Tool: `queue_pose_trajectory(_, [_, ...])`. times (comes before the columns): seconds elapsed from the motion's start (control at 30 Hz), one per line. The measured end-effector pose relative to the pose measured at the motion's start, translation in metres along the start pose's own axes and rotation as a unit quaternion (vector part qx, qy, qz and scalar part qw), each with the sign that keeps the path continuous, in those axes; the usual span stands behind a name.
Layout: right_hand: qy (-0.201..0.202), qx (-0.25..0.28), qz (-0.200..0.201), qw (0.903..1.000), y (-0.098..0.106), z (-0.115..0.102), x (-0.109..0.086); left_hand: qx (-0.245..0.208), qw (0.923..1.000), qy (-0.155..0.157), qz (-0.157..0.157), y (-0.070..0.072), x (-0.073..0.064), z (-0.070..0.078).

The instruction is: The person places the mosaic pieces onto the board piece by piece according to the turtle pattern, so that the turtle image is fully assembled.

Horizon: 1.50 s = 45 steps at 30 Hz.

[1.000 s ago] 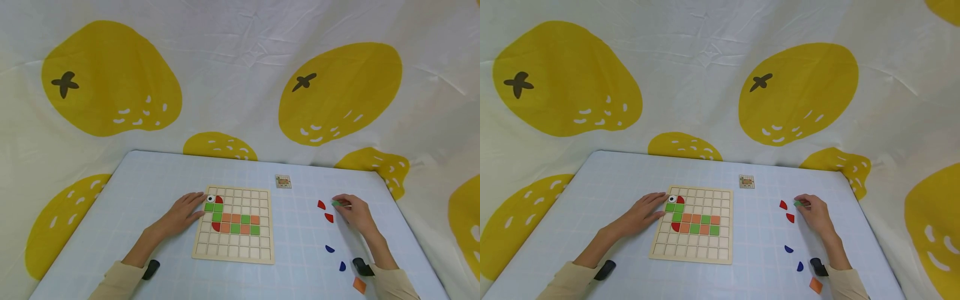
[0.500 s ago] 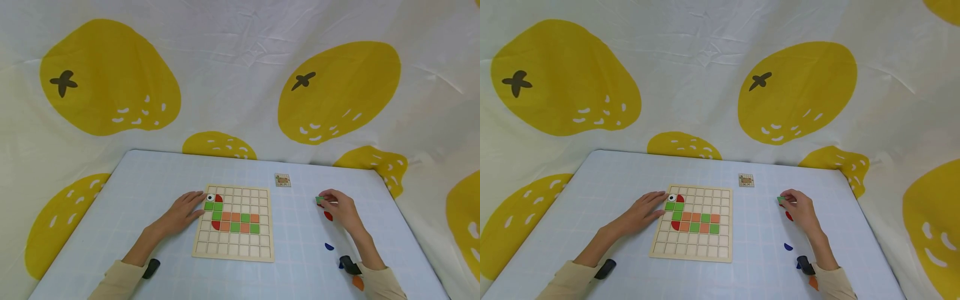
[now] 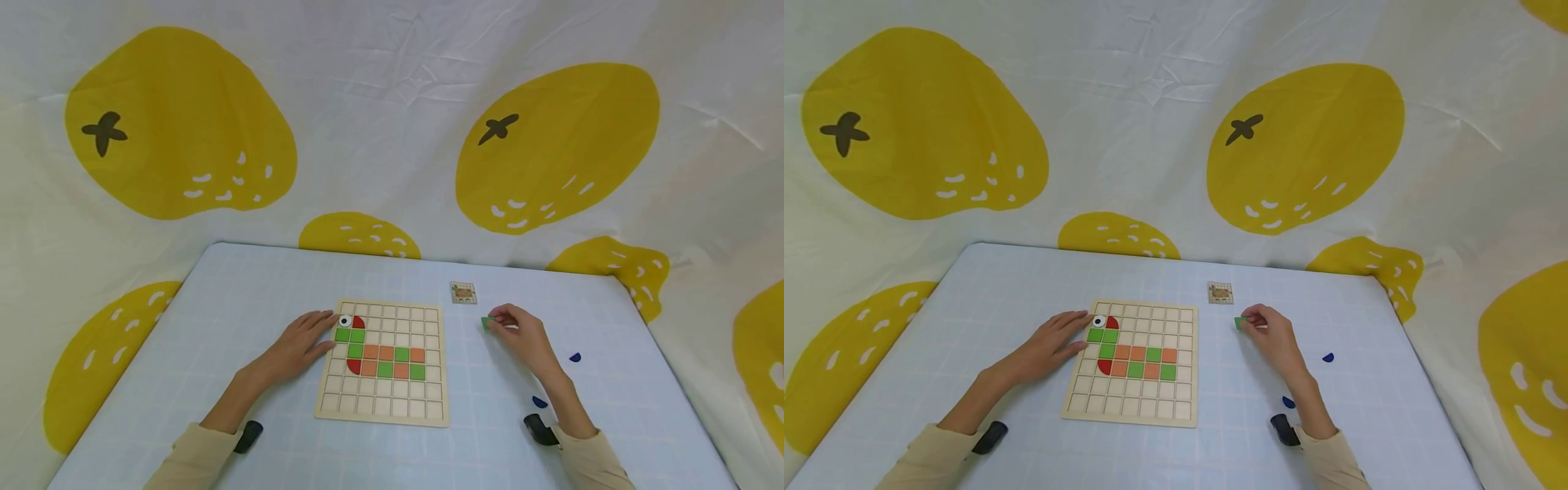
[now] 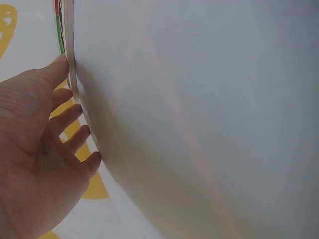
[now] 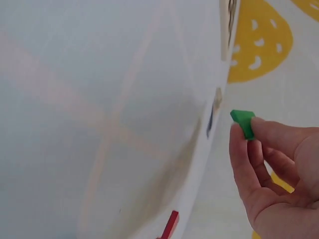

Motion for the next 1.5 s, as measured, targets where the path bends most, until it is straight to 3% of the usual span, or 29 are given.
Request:
queue_pose_trajectory(0.27, [0.049,0.038,-0.008,0.9981,-0.024,-0.032,0.001,-0.003,1.0,-0.004,0.002,0.002,0.0,0.001])
queue_pose_trajectory(0.57, [0.061,0.08,-0.048,0.9938,-0.055,-0.058,0.005,-0.007,1.0,-0.006,0.002,0.003,0.001,0.003])
queue_pose_trajectory(0.93, [0.086,0.106,-0.121,0.9832,-0.089,-0.089,0.003,-0.007,1.0,-0.005,0.0,0.0,0.001,-0.001])
queue_pose_trajectory(1.17, [0.118,0.13,-0.17,0.9698,-0.104,-0.106,0.001,-0.005,1.0,0.001,-0.001,-0.001,0.002,-0.003])
queue_pose_trajectory(1.5, [0.118,0.123,-0.213,0.962,-0.125,-0.117,0.003,-0.006,1.0,0.005,-0.006,0.0,0.002,-0.001])
Point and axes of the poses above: each hand's wrist, its own x-axis towards the middle knuckle, its own y-axis out of the back of the hand, z = x × y, the point moved 7 cm from there along x, towards the middle knuckle, and after that the axes turned 5 degrees about z, right-handed, at the moved point
